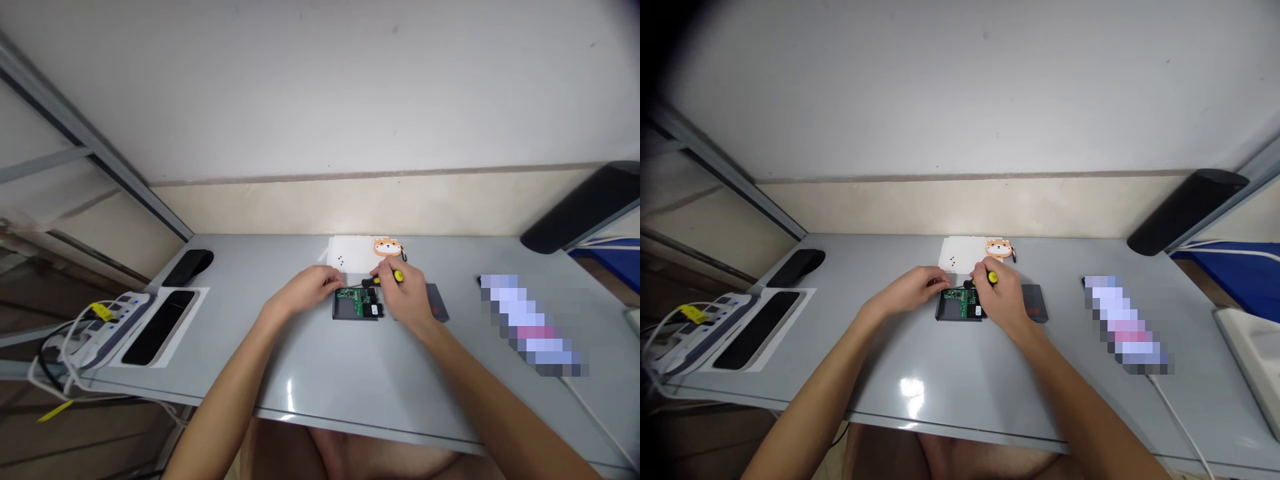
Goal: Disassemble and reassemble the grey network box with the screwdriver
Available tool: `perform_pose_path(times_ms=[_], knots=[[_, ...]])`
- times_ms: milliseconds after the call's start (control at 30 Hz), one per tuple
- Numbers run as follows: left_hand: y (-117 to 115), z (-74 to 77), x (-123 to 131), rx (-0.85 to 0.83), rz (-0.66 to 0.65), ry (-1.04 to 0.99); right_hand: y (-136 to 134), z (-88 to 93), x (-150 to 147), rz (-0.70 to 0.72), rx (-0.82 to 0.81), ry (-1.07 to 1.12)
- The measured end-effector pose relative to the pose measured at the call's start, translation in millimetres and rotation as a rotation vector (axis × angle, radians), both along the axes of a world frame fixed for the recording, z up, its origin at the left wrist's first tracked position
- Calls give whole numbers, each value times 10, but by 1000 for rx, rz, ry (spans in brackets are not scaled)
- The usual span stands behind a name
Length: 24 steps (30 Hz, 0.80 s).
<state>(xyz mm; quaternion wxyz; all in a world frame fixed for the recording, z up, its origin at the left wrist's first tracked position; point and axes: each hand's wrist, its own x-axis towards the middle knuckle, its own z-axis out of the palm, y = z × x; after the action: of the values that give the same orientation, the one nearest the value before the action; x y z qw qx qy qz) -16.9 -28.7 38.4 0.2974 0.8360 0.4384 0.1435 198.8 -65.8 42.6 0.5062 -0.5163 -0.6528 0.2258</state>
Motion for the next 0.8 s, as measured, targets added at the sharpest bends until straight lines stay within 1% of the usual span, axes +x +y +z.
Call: perform_pose_path(times_ms=[100,333,633,800], knots=[[2,-8,-4,7,-6,-7,-3,-3,-4,23,-13,0],[5,-5,-5,1,-10,-20,0,1,7,-26,-7,-2],[-3,17,8,-28,4,-10,-17,5,-24,-20,20,6],[-7,23,0,-25,2,-25,-15,16,-12,-30,-4,-11]])
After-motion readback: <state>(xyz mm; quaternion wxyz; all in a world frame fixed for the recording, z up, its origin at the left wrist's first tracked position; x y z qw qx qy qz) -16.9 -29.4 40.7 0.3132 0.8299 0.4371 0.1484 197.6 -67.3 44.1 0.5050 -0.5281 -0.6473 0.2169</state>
